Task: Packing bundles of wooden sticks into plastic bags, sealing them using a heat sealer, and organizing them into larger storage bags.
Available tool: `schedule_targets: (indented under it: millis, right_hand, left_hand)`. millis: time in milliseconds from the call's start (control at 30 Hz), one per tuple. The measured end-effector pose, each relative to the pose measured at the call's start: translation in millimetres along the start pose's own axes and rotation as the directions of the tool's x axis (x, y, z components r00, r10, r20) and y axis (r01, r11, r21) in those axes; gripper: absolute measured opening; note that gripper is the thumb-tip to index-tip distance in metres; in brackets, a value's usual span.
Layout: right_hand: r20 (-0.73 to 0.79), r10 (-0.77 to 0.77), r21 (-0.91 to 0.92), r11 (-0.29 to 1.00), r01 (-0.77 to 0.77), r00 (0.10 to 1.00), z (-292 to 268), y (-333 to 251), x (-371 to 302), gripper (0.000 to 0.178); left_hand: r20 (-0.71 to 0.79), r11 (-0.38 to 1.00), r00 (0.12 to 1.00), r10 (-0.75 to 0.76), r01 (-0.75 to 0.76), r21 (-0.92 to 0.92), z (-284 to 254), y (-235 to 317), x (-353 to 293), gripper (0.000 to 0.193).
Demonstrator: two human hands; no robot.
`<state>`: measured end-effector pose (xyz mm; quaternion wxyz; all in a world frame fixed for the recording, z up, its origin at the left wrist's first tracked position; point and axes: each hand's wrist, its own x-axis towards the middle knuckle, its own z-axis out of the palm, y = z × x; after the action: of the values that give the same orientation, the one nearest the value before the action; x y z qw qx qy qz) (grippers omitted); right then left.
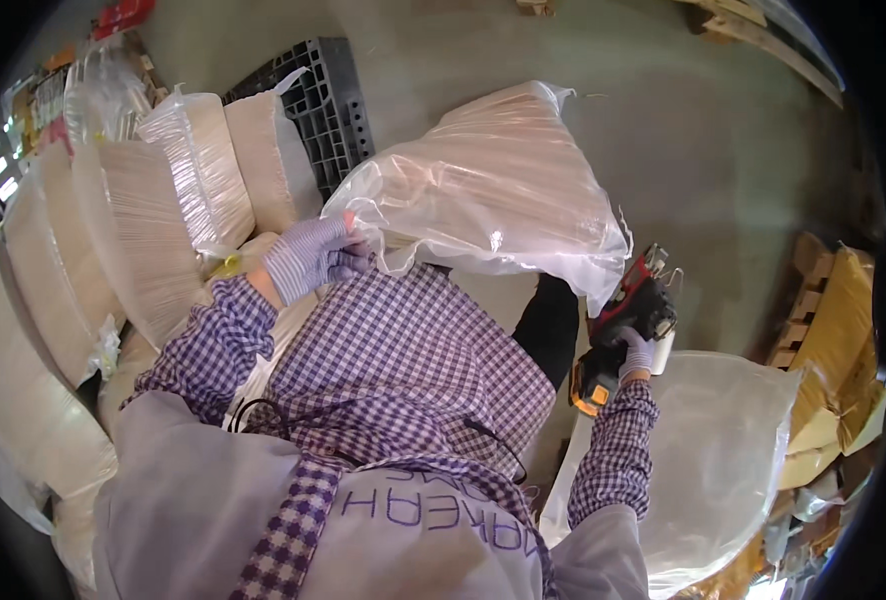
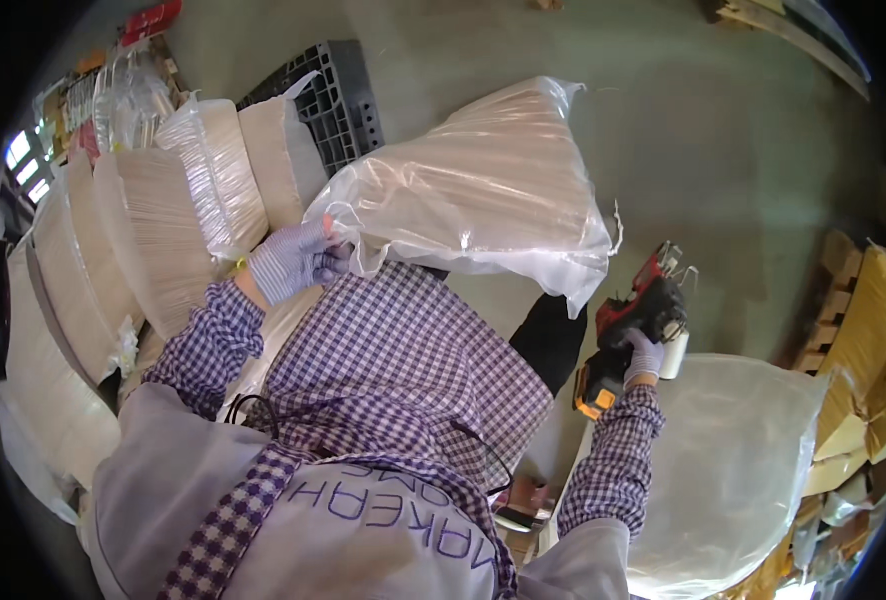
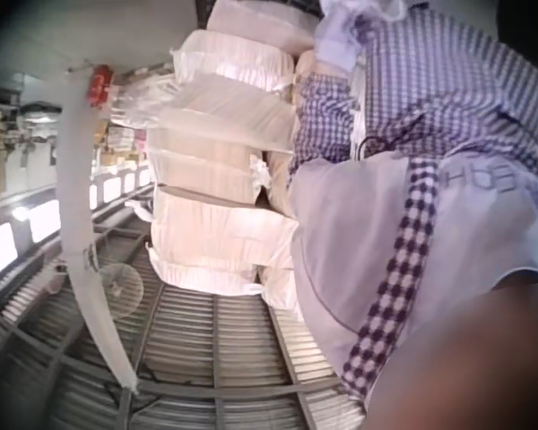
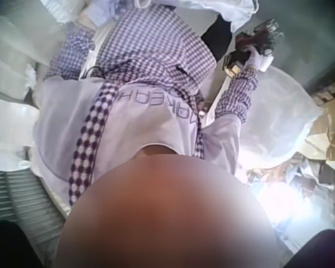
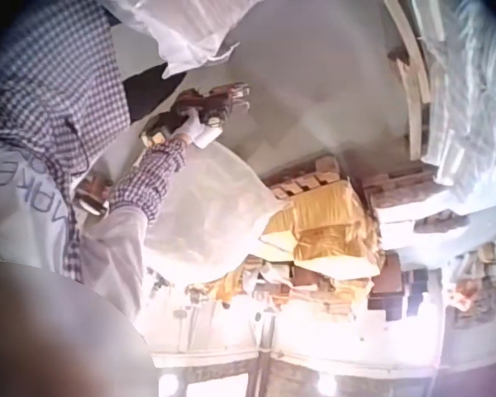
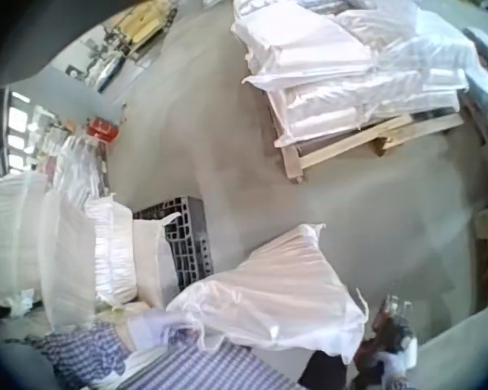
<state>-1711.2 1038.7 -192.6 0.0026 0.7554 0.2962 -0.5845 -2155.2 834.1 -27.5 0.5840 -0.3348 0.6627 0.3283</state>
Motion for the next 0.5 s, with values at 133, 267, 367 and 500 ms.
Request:
schedule_targets:
  millis: [133,267,367,500]
  right_hand:
    - [0.026,0.004,0.062,0.998,-0.006,1.0,3,10,-46,0.02]
    - [0.044,0.139,0.06,0.988,-0.142,0.989,-21,11,-95,0.019]
    - [0.017,0.059,0.08,0.995,-0.06,0.998,-30,-25,-150,0.017]
    - [-0.124,-0.028,0.059,0.998,0.035,0.992,-54,-58,-186,0.023]
  left_hand:
    - [-0.005,0.99,0.996,0.085,-0.083,0.116,1,-2,-1,0.026]
    - [0.136,0.989,0.985,0.111,-0.123,0.082,13,-4,-35,0.025]
    - [0.131,0.969,0.974,0.182,-0.201,0.146,11,17,-46,0.025]
    - [0.145,0.968,0.986,0.081,-0.113,0.225,-48,31,1,0.025]
